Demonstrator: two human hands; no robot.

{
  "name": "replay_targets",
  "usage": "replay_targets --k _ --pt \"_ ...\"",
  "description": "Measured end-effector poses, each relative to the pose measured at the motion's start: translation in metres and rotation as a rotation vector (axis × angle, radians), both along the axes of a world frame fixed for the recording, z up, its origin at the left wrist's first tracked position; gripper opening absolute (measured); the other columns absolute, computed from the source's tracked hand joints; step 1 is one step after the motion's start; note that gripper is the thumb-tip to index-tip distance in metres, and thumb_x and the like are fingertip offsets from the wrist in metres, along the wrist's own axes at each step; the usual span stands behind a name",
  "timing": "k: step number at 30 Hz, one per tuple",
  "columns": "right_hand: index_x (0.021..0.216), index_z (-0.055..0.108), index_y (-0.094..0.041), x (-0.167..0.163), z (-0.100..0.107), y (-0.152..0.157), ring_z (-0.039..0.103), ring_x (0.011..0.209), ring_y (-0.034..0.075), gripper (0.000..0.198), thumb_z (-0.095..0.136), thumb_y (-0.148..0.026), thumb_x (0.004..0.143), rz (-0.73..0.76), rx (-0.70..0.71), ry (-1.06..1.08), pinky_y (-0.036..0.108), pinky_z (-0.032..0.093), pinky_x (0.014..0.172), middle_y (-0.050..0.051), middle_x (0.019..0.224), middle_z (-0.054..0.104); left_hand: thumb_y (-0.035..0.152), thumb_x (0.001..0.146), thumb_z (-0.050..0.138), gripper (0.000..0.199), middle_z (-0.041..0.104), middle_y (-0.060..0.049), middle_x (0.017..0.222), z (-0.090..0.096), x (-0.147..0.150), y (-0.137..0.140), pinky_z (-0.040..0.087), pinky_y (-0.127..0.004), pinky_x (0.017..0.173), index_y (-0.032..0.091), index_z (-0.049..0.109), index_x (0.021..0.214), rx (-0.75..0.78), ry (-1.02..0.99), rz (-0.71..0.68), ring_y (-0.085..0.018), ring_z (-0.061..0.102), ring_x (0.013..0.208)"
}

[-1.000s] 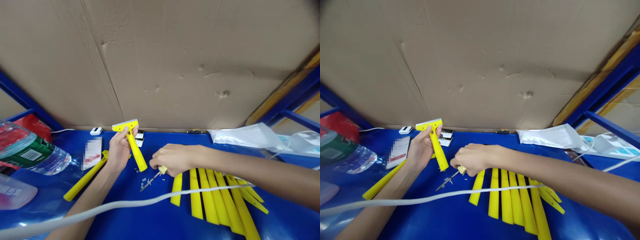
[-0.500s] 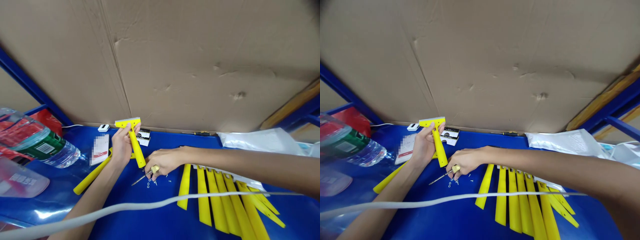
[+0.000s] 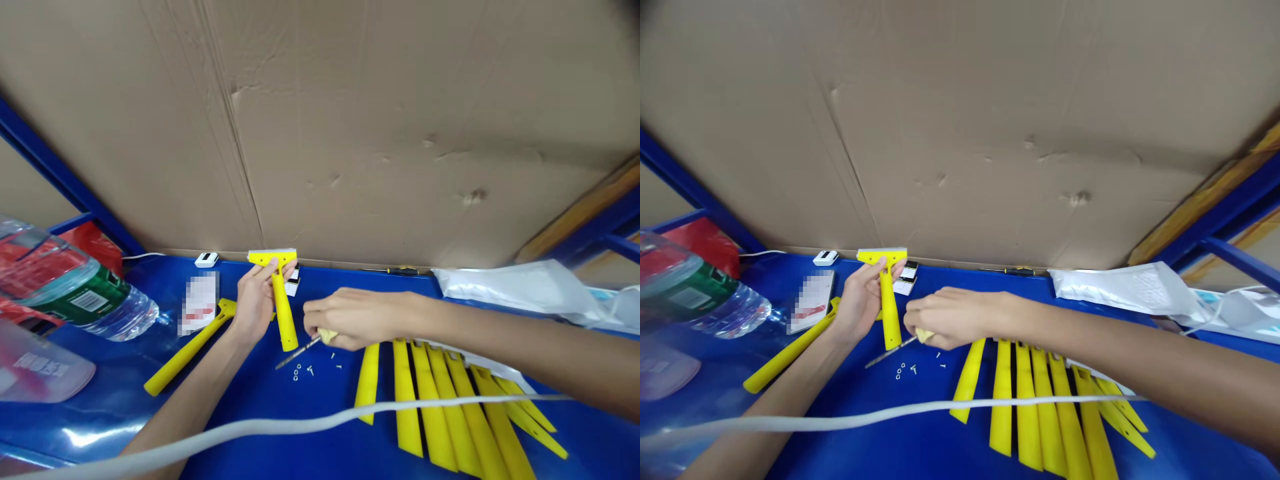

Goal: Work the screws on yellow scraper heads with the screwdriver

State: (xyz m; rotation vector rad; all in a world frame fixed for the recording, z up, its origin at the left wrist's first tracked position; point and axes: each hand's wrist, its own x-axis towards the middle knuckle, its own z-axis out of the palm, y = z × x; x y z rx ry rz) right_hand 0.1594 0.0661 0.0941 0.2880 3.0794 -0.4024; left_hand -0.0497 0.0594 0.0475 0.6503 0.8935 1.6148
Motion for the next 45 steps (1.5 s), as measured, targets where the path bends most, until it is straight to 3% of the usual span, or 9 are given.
replay_targets --k 5,10,19,23,28,33,39,42,45 --pt "0.111 0.070 -0.018 0.021 0.029 0.003 0.065 0.093 0.020 0.017 0.062 -0.015 0.096 -0.304 -0.004 0.217 0.031 0.044 0.076 0.008 0.115 0.072 0.017 0.086 0.082 0.013 0.083 -0.013 0.107 -0.004 0.016 -0.013 0.060 -0.042 0.106 0.011 0.075 0.096 0.000 -0.021 -0.223 -0.028 0.080 0.106" --pt "0.106 0.073 -0.018 0.025 0.020 0.003 0.066 0.091 0.019 0.013 0.068 -0.023 0.095 -0.548 -0.025 0.379 0.030 0.045 0.077 0.007 0.109 0.073 0.015 0.081 0.086 0.014 0.083 -0.015 0.103 -0.006 0.032 -0.027 0.062 -0.044 0.103 0.009 0.078 0.091 -0.029 -0.049 -0.329 -0.029 0.080 0.102" --pt "0.095 0.077 -0.020 0.019 0.012 0.002 0.067 0.085 0.018 0.011 0.071 -0.022 0.087 -0.673 -0.057 0.388 0.029 0.042 0.073 0.005 0.098 0.076 0.017 0.081 0.088 0.016 0.083 -0.015 0.107 -0.005 0.042 -0.036 0.064 -0.044 0.101 0.010 0.080 0.093 -0.098 -0.040 -0.353 -0.027 0.081 0.096" --pt "0.087 0.075 -0.019 0.015 0.019 0.009 0.058 0.071 0.014 0.007 0.077 -0.023 0.081 -0.746 -0.219 0.346 0.028 0.039 0.068 0.000 0.079 0.071 0.017 0.081 0.088 0.014 0.082 -0.015 0.101 -0.006 0.042 -0.037 0.064 -0.044 0.102 0.009 0.079 0.090 -0.100 -0.033 -0.363 -0.027 0.081 0.096" --pt "0.095 0.067 -0.019 0.018 0.022 0.019 0.046 0.049 0.009 0.026 0.082 -0.025 0.075 -0.781 -0.455 0.263 0.025 0.034 0.049 -0.008 0.064 0.056 0.018 0.083 0.087 0.014 0.082 -0.017 0.101 -0.007 0.042 -0.038 0.063 -0.046 0.103 0.009 0.079 0.090 -0.115 -0.006 -0.397 -0.031 0.081 0.100" --pt "0.097 0.061 -0.020 0.025 0.022 0.028 0.046 0.048 0.007 0.032 0.083 -0.037 0.080 -0.739 -0.614 0.265 0.023 0.036 0.045 -0.008 0.072 0.058 0.017 0.082 0.087 0.014 0.082 -0.016 0.100 -0.008 0.041 -0.036 0.063 -0.044 0.102 0.010 0.077 0.088 -0.115 -0.019 -0.373 -0.030 0.081 0.098" --pt "0.083 0.066 -0.017 0.019 0.021 0.022 0.050 0.067 0.010 0.039 0.085 -0.051 0.085 -0.475 -0.490 0.453 0.024 0.040 0.062 -0.004 0.074 0.062 0.016 0.084 0.084 0.010 0.082 -0.010 0.093 -0.007 0.029 -0.023 0.063 -0.034 0.097 0.012 0.075 0.086 -0.067 -0.078 -0.231 -0.021 0.080 0.089" --pt "0.080 0.070 -0.017 0.006 0.014 0.009 0.051 0.061 0.009 0.031 0.084 -0.043 0.088 -0.266 -0.468 0.270 0.024 0.040 0.061 -0.006 0.068 0.063 0.017 0.082 0.085 0.014 0.083 -0.010 0.097 -0.005 0.019 -0.016 0.062 -0.035 0.099 0.014 0.073 0.087 -0.067 -0.075 -0.170 -0.024 0.080 0.097" --pt "0.088 0.074 -0.018 -0.012 -0.003 0.001 0.059 0.064 0.010 0.016 0.078 -0.032 0.093 -0.075 -0.427 0.022 0.023 0.040 0.061 -0.003 0.076 0.072 0.014 0.089 0.079 0.009 0.083 -0.014 0.107 -0.002 0.012 -0.011 0.061 -0.032 0.100 0.011 0.074 0.096 -0.083 -0.058 -0.113 -0.023 0.080 0.103"
